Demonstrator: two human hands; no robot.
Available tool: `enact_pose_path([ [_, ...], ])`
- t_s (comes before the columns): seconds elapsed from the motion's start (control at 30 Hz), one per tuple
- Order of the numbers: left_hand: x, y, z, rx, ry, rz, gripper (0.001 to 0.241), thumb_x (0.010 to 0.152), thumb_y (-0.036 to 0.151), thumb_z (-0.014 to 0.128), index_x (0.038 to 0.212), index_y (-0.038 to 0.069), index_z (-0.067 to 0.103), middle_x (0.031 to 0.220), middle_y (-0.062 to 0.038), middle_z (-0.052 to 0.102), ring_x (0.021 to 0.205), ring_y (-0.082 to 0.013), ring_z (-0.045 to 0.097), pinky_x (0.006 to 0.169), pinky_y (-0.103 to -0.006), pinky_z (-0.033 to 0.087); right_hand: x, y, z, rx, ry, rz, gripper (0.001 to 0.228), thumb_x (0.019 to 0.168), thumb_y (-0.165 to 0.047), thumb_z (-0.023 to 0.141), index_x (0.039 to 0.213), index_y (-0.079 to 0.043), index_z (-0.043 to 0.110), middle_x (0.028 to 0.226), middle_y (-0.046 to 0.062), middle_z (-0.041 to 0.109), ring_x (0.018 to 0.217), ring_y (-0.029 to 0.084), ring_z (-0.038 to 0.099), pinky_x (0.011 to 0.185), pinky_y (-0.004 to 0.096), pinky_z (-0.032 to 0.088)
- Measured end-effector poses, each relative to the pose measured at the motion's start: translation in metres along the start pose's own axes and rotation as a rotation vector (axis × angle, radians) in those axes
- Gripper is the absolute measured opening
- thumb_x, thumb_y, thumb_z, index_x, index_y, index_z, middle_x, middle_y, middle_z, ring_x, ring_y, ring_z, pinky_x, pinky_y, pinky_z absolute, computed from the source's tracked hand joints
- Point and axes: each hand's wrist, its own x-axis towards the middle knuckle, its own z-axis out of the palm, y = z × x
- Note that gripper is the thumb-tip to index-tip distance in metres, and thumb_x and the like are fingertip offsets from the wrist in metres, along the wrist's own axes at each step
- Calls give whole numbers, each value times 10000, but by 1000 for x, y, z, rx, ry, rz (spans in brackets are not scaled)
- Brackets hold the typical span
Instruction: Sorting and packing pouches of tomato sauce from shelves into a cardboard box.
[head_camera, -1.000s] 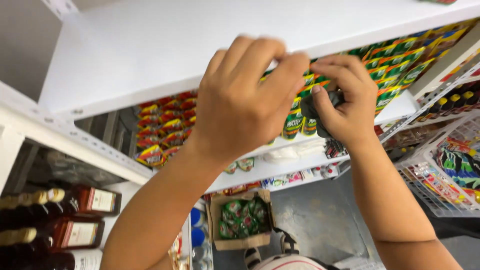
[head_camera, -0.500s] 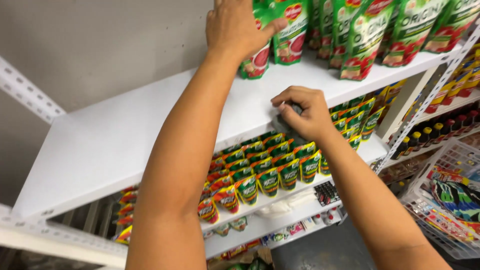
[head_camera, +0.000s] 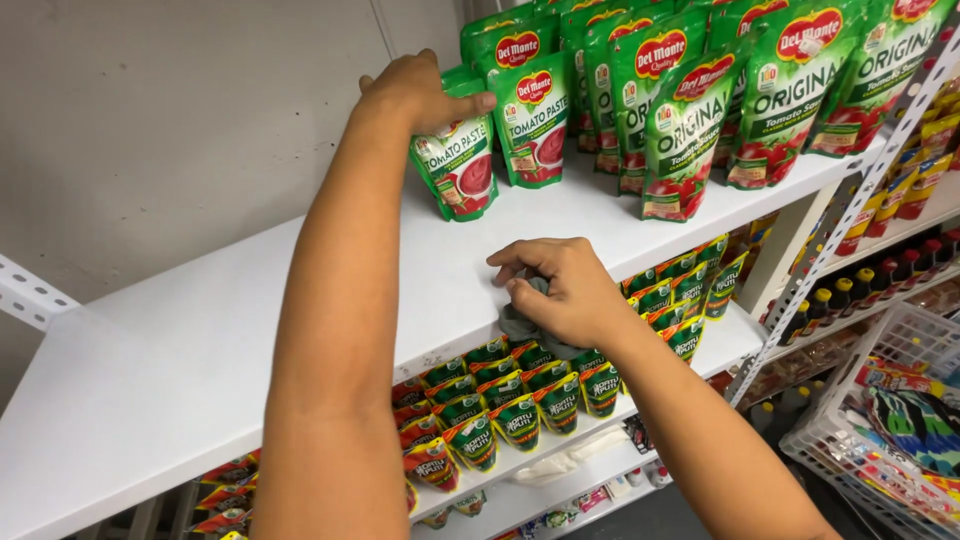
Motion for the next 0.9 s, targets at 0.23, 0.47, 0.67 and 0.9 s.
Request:
enact_pose_path([
  [0.23, -34, -8, -11, 10, -63, 95, 560, 853, 568, 755, 1168, 105, 737, 1062, -146, 737, 1010, -317, 721, 921, -494, 559, -1, -1, -1, 8, 4, -15, 365, 797, -181, 610, 1097, -17, 737, 906, 119, 785, 816, 240, 780, 803, 335, 606],
  [0.47, -70, 4, -27, 45, -87, 223, 412, 902, 435, 754, 1225, 180, 741, 1131, -132, 732, 1032, -318, 694, 914, -471, 541, -1, 1, -1, 25, -10, -49, 359, 789, -190, 608, 1075, -11, 730, 911, 118, 783, 826, 239, 774, 793, 336, 598],
  [0.67, -84, 45, -24, 10, 59, 403, 390, 828, 428, 808, 1157, 221, 790, 1538, -12, 404, 1423, -251, 375, 1154, -416, 368, -3, 4, 0, 37, -24, -27, 248, 789, -187, 625, 915, 6, 717, 842, 119, 763, 779, 231, 762, 756, 331, 588],
  [0.9, -29, 70, 11, -42, 52, 408, 476, 873, 457, 786, 1252, 175, 729, 1593, -87, 351, 1456, -322, 344, 1156, -454, 378, -5, 13, -2, 98, -32, -51, 254, 800, -190, 616, 926, 8, 713, 800, 96, 743, 734, 197, 742, 729, 306, 586],
])
